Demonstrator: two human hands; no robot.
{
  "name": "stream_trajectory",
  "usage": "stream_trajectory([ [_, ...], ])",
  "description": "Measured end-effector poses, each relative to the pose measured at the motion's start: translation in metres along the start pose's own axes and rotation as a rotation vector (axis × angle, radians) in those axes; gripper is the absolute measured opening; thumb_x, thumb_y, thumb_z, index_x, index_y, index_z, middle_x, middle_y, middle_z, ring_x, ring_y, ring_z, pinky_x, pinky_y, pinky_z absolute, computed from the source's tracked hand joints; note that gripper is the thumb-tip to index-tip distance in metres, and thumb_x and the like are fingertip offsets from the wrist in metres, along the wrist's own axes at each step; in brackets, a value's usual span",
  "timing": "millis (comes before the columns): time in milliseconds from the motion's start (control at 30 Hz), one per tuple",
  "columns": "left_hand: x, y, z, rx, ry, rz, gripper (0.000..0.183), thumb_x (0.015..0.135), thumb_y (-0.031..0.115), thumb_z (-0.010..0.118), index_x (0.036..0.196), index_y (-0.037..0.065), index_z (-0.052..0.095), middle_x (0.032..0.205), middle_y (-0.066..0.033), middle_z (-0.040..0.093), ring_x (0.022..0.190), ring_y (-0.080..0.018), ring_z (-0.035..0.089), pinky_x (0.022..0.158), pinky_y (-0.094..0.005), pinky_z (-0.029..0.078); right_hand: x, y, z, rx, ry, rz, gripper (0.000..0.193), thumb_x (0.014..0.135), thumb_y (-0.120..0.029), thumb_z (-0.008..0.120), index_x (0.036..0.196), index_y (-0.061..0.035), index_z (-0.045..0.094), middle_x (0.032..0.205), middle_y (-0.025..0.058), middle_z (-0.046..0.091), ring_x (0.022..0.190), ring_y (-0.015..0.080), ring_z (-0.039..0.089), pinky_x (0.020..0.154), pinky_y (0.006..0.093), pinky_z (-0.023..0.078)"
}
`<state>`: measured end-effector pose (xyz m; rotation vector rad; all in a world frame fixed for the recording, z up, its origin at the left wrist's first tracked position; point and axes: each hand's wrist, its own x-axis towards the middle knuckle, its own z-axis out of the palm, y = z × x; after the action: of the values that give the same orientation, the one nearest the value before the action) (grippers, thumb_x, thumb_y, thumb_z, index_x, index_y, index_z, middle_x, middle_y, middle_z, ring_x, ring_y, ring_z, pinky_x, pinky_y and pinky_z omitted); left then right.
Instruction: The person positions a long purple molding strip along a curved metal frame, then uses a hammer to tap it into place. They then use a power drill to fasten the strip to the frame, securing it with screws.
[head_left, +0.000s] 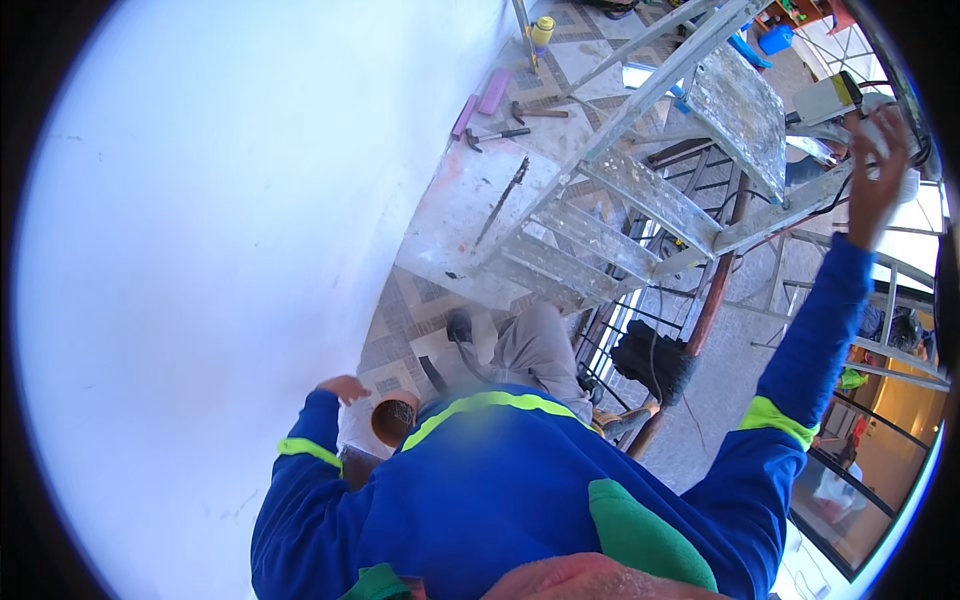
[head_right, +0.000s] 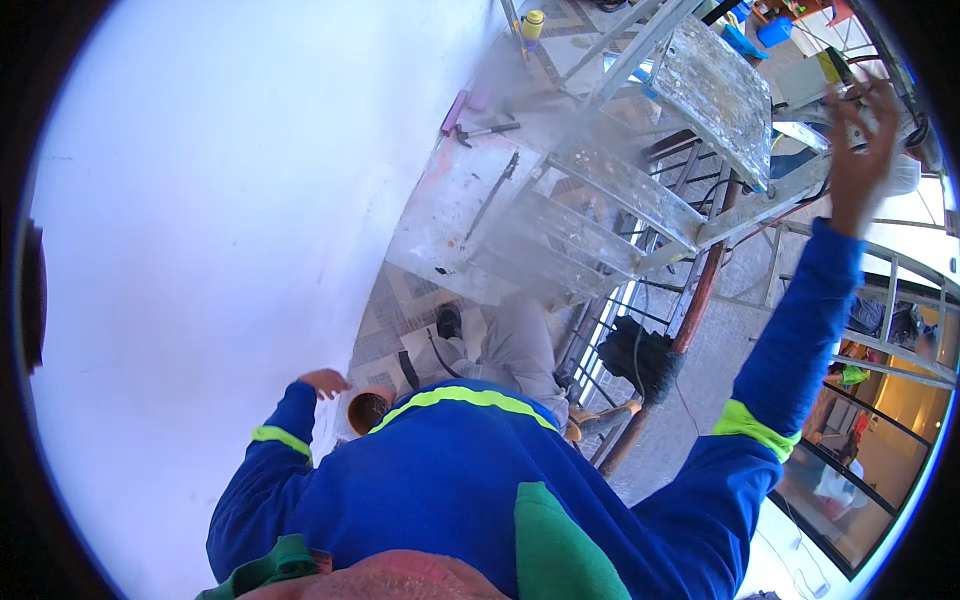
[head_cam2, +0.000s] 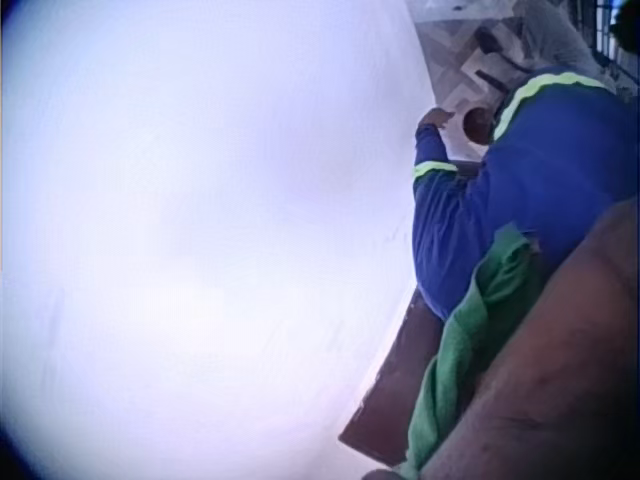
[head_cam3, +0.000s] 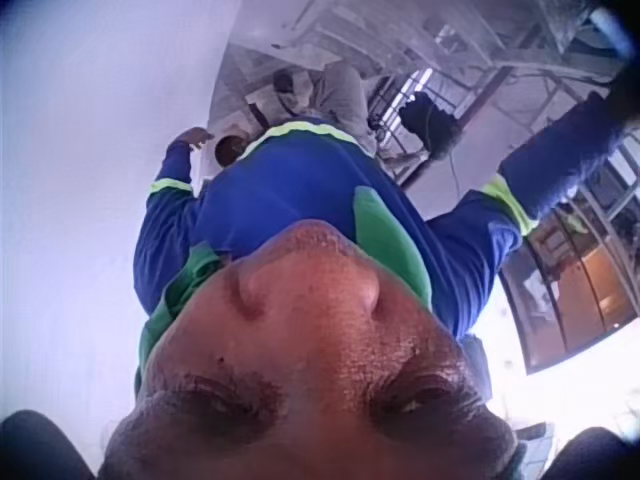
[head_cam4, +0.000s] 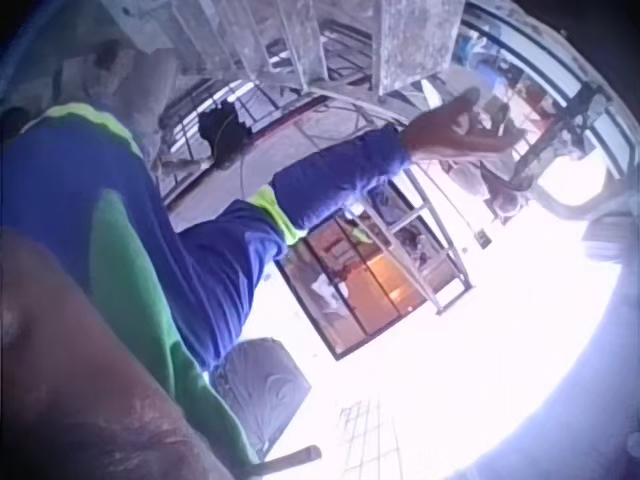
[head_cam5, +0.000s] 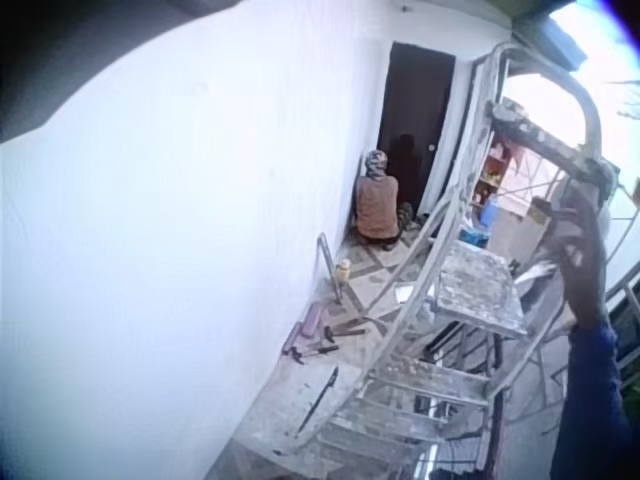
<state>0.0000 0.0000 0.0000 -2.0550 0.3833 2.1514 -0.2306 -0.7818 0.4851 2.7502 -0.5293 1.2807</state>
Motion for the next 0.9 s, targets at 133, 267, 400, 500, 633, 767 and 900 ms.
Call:
stream_trajectory([
  [133,-0.015,-0.028,0.033,-0.228,0.300,-0.078,0.055,0.086,0.057,0.074,0.117,0.011,0.066,0.098,-0.0061,0.069,0.084,-0.0199,0.066,0.065,-0.0358,0.054,-0.031,-0.009,0.046,-0.036,-0.110,-0.051,0.065,0.085,-0.033,0.083,0.142,-0.0142,0.056,0.131,0.0122,0.063,0.120,0.0254,0.063,0.095,0.0436,0.055],
  [267,-0.002,0.036,-0.005,-0.388,0.460,0.087,0.048,0.092,0.049,0.071,0.116,0.007,0.067,0.091,-0.0086,0.069,0.077,-0.0194,0.067,0.063,-0.0353,0.054,-0.064,-0.002,0.087,-0.011,-0.136,0.018,0.064,0.087,-0.041,0.080,0.141,-0.0145,0.057,0.131,0.0148,0.061,0.119,0.0332,0.061,0.098,0.0453,0.052],
  [400,0.001,0.163,-0.071,-0.278,0.791,0.454,0.047,0.092,0.042,0.071,0.121,0.005,0.067,0.106,-0.0146,0.073,0.098,-0.0263,0.070,0.084,-0.0375,0.056,-0.067,-0.004,0.093,0.031,0.021,0.024,0.064,0.087,-0.038,0.080,0.140,-0.0109,0.057,0.131,0.0167,0.059,0.122,0.0341,0.059,0.096,0.0446,0.053],
  [500,-0.012,0.253,-0.113,-0.281,0.862,0.648,0.043,0.093,0.037,0.070,0.122,0.006,0.067,0.110,-0.0146,0.073,0.100,-0.0268,0.070,0.087,-0.0371,0.055,-0.043,-0.004,0.092,0.112,0.079,0.033,0.064,0.087,-0.035,0.082,0.140,-0.0113,0.057,0.130,0.0161,0.059,0.122,0.0313,0.059,0.094,0.0430,0.054],
  [633,-0.006,0.340,-0.169,-0.507,0.731,0.707,0.039,0.095,0.034,0.069,0.122,0.005,0.068,0.107,-0.0113,0.072,0.096,-0.0197,0.070,0.083,-0.0332,0.055,-0.011,-0.002,0.105,0.298,0.118,0.064,0.055,0.091,-0.023,0.078,0.138,-0.0064,0.056,0.137,0.0133,0.059,0.123,0.0258,0.061,0.097,0.0404,0.055],
  [767,0.053,0.401,-0.242,-0.817,0.551,0.671,0.035,0.096,0.032,0.068,0.120,0.006,0.067,0.105,-0.0068,0.070,0.093,-0.0162,0.070,0.075,-0.0306,0.054,0.006,0.012,0.129,0.236,0.117,0.009,0.063,0.086,-0.021,0.082,0.140,-0.0047,0.053,0.141,0.0151,0.057,0.120,0.0290,0.063,0.090,0.0392,0.058],
  [900,0.164,0.459,-0.328,-0.883,0.407,0.489,0.036,0.096,0.033,0.069,0.121,0.008,0.064,0.110,-0.0064,0.069,0.093,-0.0177,0.069,0.074,-0.0313,0.053,0.018,0.032,0.147,0.208,0.077,0.094,0.062,0.086,-0.022,0.081,0.139,-0.0043,0.054,0.140,0.0153,0.057,0.119,0.0293,0.063,0.089,0.0396,0.057],
])
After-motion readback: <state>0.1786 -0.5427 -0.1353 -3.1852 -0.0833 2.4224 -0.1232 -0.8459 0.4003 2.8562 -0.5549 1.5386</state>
